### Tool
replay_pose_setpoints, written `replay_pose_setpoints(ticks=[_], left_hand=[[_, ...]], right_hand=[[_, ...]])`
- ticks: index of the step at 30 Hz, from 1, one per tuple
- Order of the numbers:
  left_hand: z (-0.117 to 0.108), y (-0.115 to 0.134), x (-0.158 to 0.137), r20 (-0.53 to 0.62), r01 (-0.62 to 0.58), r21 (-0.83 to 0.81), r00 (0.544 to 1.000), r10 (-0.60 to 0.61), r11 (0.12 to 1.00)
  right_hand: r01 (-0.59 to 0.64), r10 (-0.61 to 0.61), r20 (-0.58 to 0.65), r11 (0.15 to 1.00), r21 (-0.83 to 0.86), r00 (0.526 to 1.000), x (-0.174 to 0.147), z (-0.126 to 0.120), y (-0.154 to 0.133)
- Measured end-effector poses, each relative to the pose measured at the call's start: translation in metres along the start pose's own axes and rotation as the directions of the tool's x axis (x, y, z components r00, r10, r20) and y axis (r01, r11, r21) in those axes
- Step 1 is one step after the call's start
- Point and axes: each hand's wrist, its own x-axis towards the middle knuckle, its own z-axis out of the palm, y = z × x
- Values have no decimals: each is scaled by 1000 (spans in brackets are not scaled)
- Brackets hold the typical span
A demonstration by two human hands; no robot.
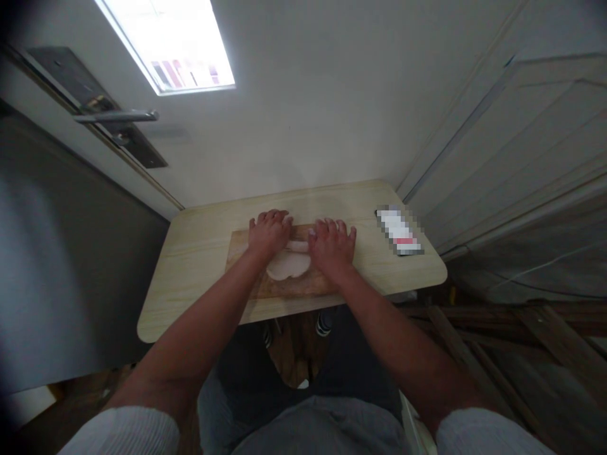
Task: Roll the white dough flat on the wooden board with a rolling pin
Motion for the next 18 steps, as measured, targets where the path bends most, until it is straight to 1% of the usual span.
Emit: replay_pose_setpoints(ticks=[4,8,14,18], left_hand=[[-1,2,9,51,-8,43,999,6,999],[0,2,11,47,-3,68,999,0,998],[-1,3,-4,20,16,117,1000,-18,993],[-3,3,-20,-7,8,133,1000,-7,991]], right_hand=[[-20,20,42,1000,-1,999,12,3,2],[-32,33,78,999,-14,996,16,4,4],[-38,46,121,997,-63,992,3,-5,-1],[-14,24,133,997,-75,991,-13,-16,-7]])
